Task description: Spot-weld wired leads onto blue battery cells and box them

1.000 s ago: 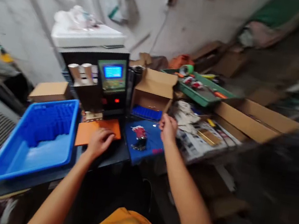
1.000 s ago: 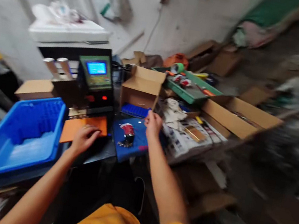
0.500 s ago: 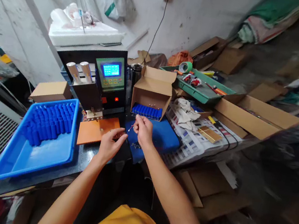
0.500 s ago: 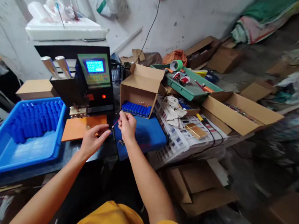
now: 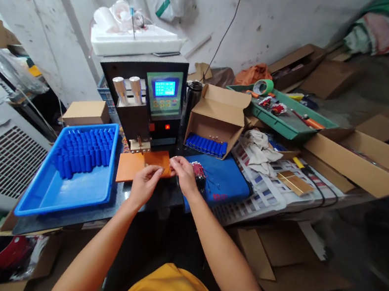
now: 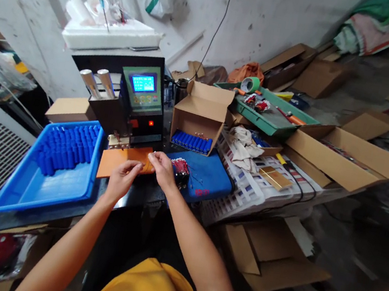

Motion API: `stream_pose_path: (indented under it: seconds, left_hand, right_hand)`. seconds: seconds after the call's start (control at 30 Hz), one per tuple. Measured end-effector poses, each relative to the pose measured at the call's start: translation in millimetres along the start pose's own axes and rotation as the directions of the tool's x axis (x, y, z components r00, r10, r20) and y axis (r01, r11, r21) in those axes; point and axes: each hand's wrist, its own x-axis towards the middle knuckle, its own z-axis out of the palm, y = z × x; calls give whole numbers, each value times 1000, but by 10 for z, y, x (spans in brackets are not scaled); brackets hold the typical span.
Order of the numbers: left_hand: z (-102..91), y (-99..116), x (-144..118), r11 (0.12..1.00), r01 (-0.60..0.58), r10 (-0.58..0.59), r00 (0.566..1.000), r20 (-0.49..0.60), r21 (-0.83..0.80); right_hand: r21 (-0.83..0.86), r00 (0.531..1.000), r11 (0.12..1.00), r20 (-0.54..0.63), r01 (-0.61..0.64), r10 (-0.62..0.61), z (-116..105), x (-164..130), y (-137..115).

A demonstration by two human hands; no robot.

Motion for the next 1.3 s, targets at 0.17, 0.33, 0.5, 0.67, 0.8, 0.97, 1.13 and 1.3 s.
stream_pose_path:
  seconds: [0.17,0.33,0.5,0.67,0.8,0.97,1.13,1.3]
  left_hand:
    - [-207,25,46,998,48,-41,990,133,-49]
    - [-353,18,67,997,74,-63,966,251,-37]
    - [-445,25,23,996,87,-89,948,307,22]
    - [-782,-25,-3,986,47,-70,988,139,159]
    - [-1434,-180,77,849,108,-27,986,-163,516]
    - [-2222,-362,160,339,501,-126,863,-489,796]
    - [-2466,-518,281,245,550,-199,834,-514,798]
    - [-2461,-631,375,279,578,-218,816,-536,767]
  right_hand:
    - [-87,971,996,239,34,-12,43,-19,50]
    - [-160,950,987,311,33,19,70,-9,40]
    - [-233,924,972,380,42,51,91,16,33]
    - [-249,945,967,327,54,31,88,0,39]
    - [-238,966,971,253,15,47,2,-12,58]
    - [-226,973,974,222,-18,70,-34,-41,111]
    - [-231,968,973,236,-25,80,22,-80,130]
    - [-237,968,971,239,-13,72,11,-101,129]
